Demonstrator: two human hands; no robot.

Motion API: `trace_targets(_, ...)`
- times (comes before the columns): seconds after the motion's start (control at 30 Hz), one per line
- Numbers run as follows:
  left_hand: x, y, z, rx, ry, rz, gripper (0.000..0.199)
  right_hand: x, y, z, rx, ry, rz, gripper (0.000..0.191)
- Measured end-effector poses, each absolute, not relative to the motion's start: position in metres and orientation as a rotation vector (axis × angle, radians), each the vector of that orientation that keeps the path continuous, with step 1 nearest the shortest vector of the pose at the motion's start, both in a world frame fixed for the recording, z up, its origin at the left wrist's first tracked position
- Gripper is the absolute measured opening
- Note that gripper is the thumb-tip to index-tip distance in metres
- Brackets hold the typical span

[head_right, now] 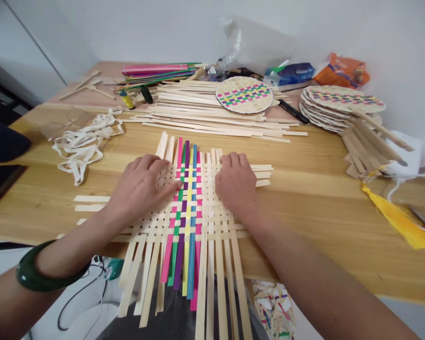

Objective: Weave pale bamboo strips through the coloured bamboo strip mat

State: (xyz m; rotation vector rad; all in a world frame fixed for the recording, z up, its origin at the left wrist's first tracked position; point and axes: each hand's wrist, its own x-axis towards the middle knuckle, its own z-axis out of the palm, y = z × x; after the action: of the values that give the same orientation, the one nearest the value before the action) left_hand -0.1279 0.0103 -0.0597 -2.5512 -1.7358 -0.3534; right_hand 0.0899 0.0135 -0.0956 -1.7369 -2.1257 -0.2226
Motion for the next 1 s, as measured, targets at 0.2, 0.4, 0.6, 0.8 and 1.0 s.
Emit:
trace_targets(0.2,-0.091,0.024,-0.056,-2.818,-1.468,-0.482,0.033,0.091,0.014,-0.097,-1.712,-2.105,-0.232,0.019)
trace_targets(0.4,-0.083,0.032,-0.069,-2.852,-1.541,-0.543,0.034,0.092,0.015,-0.094,-1.738,-2.061,-0.089,0.023)
trace_targets(0.6,-0.099,0.018,-0.062,-2.894,-1.534,-0.693,0.034,0.101,0.016,-0.088,-1.703,-1.888,0.1,0.022)
trace_targets(0.8,-0.112,-0.023,-0.054,-2.901,-1.604,-0.659,0.035,0.106,0.014,-0.081,-1.6,-1.867,0.09,0.023)
trace_targets(1.0,-0.093,-0.096,-0.049,-3.222,-1.418,-0.449,0.07,0.112,0.019,-0.085,-1.539,-1.926,0.07,0.027)
